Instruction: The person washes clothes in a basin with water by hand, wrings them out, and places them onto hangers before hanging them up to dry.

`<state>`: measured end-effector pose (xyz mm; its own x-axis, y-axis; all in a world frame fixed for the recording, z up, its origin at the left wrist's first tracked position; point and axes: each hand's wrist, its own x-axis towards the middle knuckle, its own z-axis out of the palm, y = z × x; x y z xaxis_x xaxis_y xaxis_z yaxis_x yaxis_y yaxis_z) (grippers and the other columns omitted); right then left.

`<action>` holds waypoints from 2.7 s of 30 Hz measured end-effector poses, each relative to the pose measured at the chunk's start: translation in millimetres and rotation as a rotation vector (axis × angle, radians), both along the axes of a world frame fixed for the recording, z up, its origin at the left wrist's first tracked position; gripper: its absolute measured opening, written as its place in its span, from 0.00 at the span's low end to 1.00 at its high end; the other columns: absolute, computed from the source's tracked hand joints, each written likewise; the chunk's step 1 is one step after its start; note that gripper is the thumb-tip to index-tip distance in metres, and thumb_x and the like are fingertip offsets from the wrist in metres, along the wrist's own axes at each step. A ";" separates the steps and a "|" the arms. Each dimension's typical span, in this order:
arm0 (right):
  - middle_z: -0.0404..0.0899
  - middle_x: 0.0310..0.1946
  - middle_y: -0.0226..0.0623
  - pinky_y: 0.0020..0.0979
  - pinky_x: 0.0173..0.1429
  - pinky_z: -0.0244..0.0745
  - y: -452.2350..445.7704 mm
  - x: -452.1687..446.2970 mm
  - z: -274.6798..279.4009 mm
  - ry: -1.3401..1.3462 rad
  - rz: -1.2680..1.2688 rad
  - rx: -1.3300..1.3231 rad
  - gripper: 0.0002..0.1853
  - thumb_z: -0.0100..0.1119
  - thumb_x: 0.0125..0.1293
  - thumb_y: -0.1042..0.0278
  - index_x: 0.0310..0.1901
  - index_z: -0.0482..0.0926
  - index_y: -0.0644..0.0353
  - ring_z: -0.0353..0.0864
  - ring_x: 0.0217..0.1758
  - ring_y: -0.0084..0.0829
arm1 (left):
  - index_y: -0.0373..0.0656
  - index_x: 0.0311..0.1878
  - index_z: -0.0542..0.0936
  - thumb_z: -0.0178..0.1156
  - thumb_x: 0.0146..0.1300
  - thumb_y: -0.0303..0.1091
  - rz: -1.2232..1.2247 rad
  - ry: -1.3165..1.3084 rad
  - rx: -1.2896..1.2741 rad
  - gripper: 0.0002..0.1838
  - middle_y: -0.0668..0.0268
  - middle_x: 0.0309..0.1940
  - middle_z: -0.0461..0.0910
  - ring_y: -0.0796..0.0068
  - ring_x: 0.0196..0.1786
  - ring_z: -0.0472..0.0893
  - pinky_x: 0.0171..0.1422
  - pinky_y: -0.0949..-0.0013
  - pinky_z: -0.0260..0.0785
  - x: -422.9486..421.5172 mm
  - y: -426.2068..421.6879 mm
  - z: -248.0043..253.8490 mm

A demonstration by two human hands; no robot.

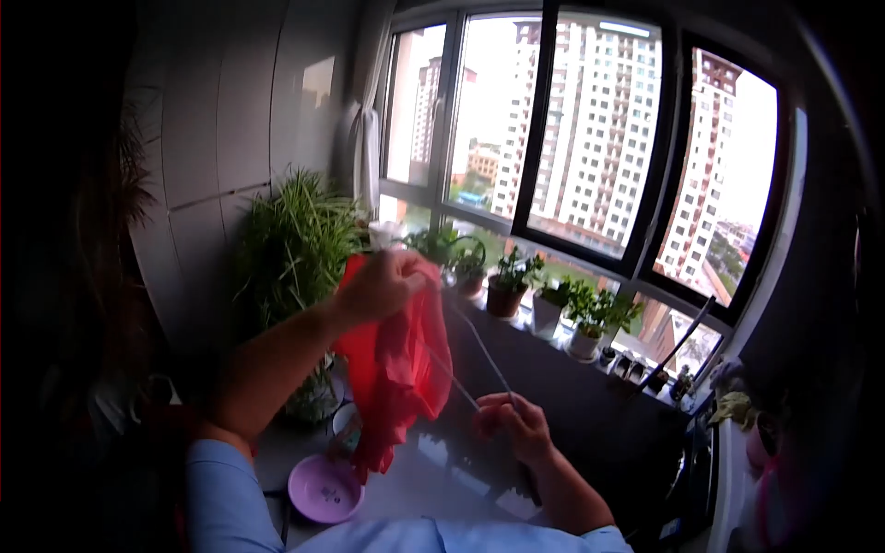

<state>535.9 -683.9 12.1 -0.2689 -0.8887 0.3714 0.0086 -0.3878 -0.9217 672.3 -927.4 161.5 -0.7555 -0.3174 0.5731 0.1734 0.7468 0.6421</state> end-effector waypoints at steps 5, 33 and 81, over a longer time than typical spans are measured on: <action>0.79 0.34 0.42 0.29 0.37 0.74 6.7 -18.4 4.7 0.061 0.049 -0.151 0.21 0.48 0.69 0.57 0.48 0.74 0.71 0.77 0.33 0.27 | 0.36 0.47 0.78 0.59 0.58 0.42 0.158 0.177 -0.872 0.19 0.56 0.31 0.77 0.61 0.36 0.77 0.47 0.65 0.70 32.8 11.0 41.8; 0.75 0.33 0.29 0.24 0.40 0.72 -93.7 12.8 -74.0 -0.205 -0.008 0.237 0.13 0.58 0.63 0.62 0.45 0.72 0.60 0.74 0.37 0.19 | 0.38 0.26 0.76 0.61 0.62 0.39 0.264 0.221 -0.087 0.14 0.82 0.17 0.65 0.92 0.23 0.61 0.26 0.82 0.53 30.1 -24.2 9.8; 0.79 0.26 0.42 0.34 0.34 0.76 169.0 -130.2 105.1 1.559 -0.954 0.117 0.07 0.50 0.67 0.66 0.40 0.74 0.59 0.83 0.31 0.37 | 0.39 0.30 0.77 0.57 0.63 0.31 -0.076 0.655 0.066 0.07 0.78 0.20 0.71 0.90 0.25 0.67 0.30 0.81 0.62 -109.0 84.0 -65.0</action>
<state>405.7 -514.9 117.1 -0.1503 -0.6938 0.7043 -0.9433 0.3138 0.1078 563.2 -843.4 96.5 -0.2788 -0.3272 0.9029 0.5943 0.6797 0.4299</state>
